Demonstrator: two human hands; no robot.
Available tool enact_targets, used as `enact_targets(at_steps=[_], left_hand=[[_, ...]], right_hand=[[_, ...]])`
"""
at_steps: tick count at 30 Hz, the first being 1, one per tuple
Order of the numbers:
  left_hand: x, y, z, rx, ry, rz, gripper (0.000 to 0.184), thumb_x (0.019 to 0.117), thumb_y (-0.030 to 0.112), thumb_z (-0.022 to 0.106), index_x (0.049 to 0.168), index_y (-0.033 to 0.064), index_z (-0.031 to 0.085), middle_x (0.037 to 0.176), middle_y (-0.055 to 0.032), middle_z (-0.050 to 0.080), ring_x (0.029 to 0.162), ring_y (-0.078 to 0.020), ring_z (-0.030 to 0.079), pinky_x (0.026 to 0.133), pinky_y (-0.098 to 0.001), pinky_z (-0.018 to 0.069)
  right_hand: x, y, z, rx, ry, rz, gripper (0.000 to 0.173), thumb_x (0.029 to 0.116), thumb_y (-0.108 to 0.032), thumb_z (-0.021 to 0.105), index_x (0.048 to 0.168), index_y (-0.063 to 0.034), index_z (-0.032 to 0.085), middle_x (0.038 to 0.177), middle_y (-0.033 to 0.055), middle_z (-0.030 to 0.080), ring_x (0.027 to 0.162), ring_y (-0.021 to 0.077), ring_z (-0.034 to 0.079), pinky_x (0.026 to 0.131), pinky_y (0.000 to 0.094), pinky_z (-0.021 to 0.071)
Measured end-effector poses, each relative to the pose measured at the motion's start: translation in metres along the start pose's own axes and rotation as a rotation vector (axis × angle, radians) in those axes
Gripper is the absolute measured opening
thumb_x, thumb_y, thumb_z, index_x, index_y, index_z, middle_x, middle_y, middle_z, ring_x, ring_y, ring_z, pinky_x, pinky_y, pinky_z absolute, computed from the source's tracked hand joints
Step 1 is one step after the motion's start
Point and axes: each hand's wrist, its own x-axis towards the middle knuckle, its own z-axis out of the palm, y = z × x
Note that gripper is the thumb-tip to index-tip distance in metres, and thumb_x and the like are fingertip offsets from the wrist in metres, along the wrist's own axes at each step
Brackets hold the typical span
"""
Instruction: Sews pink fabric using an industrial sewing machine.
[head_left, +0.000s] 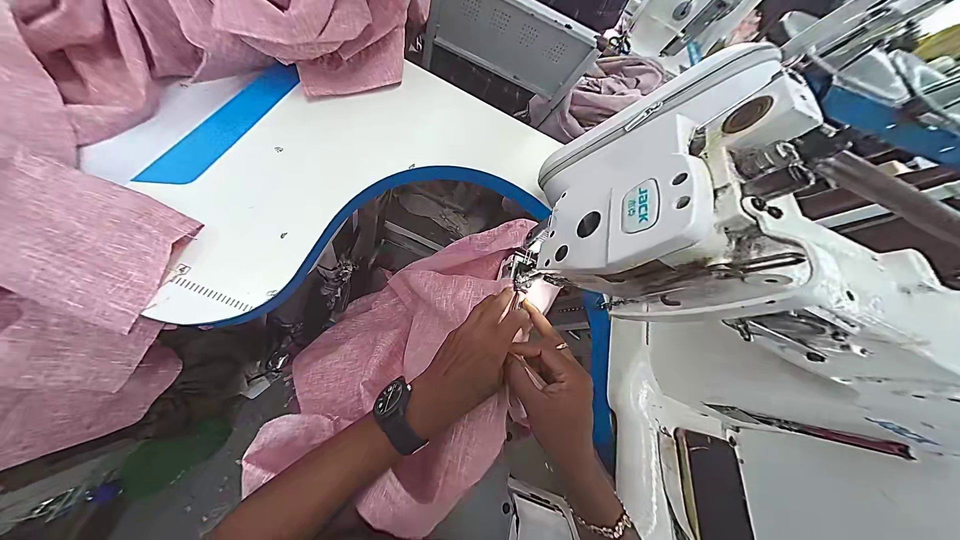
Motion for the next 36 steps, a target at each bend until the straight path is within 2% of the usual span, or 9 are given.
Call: enact_targets(at_steps=[3,7,10,12,16,18,26,33,36], left_hand=[[0.011,-0.005,0.006,-0.003,0.073,-0.005,0.025,0.0962,-0.002,0.053,0.118,-0.0046,0.065,0.132,-0.0288,0.062,0.127,-0.042,0.06,0.105,-0.0475,0.0506],[0.015,-0.005,0.001,-0.066,0.048,-0.105,0.033,0.0984,0.005,0.053,0.127,-0.0082,0.061,0.127,-0.0261,0.064,0.122,-0.0391,0.061,0.105,-0.0501,0.0488],[-0.008,0.018,-0.05,-0.257,-0.288,-0.376,0.051,0.1025,0.029,0.057,0.143,-0.002,0.049,0.101,-0.0161,0.067,0.09,-0.026,0.064,0.084,-0.0447,0.0527],[-0.03,0.041,-0.068,-0.242,-0.538,-0.446,0.051,0.1035,0.02,0.058,0.148,-0.0024,0.044,0.104,-0.0254,0.068,0.095,-0.0379,0.068,0.088,-0.0552,0.0518],[-0.076,0.059,-0.037,0.105,-0.138,-0.12,0.026,0.0951,0.007,0.058,0.114,-0.0018,0.073,0.073,-0.0149,0.07,0.062,-0.0323,0.07,0.055,-0.0486,0.0563],[-0.082,0.051,-0.023,0.12,-0.023,-0.063,0.008,0.0838,0.007,0.066,0.08,0.0013,0.07,0.06,-0.0111,0.062,0.051,-0.0292,0.065,0.045,-0.0461,0.0503],[-0.04,0.012,-0.023,-0.225,-0.103,-0.111,0.022,0.0916,0.005,0.056,0.073,-0.0043,0.063,0.064,-0.0169,0.062,0.062,-0.0327,0.065,0.06,-0.0509,0.0475],[-0.042,0.036,-0.054,-0.178,-0.379,-0.214,0.027,0.1032,0.011,0.049,0.097,-0.0029,0.072,0.079,-0.0216,0.069,0.078,-0.0409,0.069,0.073,-0.0598,0.0493],[-0.048,0.016,-0.045,-0.347,-0.354,-0.255,0.029,0.1018,0.013,0.051,0.084,-0.001,0.069,0.067,-0.0107,0.06,0.063,-0.0233,0.058,0.063,-0.044,0.0456]], right_hand=[[0.001,-0.009,0.013,-0.297,0.114,-0.114,0.019,0.0889,-0.016,0.065,0.095,-0.0039,0.077,0.124,0.022,0.068,0.088,0.0172,0.069,0.069,0.0287,0.055],[-0.021,-0.033,-0.009,-0.553,0.067,-0.067,0.025,0.0931,-0.016,0.063,0.103,0.0024,0.077,0.083,0.0179,0.073,0.071,0.0324,0.071,0.062,0.0498,0.0555],[-0.066,-0.05,-0.055,-0.715,0.009,-0.049,0.023,0.0899,-0.012,0.065,0.097,0.0059,0.077,0.079,0.0196,0.074,0.067,0.0347,0.072,0.06,0.0514,0.0563],[-0.072,-0.044,-0.082,-0.936,-0.021,-0.168,0.019,0.0892,-0.009,0.065,0.089,0.0067,0.075,0.077,0.0227,0.071,0.061,0.0377,0.07,0.05,0.0501,0.0533],[-0.067,-0.079,-0.053,-1.083,-0.108,-0.423,0.013,0.0859,-0.007,0.063,0.078,0.0009,0.071,0.067,0.0153,0.065,0.052,0.0281,0.066,0.04,0.0381,0.0479],[-0.07,-0.086,-0.016,-0.951,-0.137,-0.402,0.012,0.0835,-0.009,0.061,0.077,-0.0022,0.069,0.064,0.0095,0.061,0.047,0.0215,0.061,0.038,0.0325,0.0441],[-0.028,-0.08,-0.001,-0.822,-0.265,-0.114,0.019,0.0875,-0.014,0.059,0.085,0.0018,0.069,0.062,0.0119,0.061,0.055,0.03,0.066,0.048,0.0445,0.0496],[-0.031,-0.092,-0.018,-0.904,-0.303,-0.169,0.013,0.0835,-0.01,0.066,0.079,0.0015,0.07,0.063,0.0137,0.064,0.056,0.0325,0.067,0.049,0.0487,0.052],[-0.037,-0.09,0.001,-1.012,-0.317,-0.169,0.012,0.0857,-0.008,0.063,0.081,0.0005,0.069,0.063,0.0135,0.063,0.054,0.0323,0.067,0.047,0.0456,0.0507]])
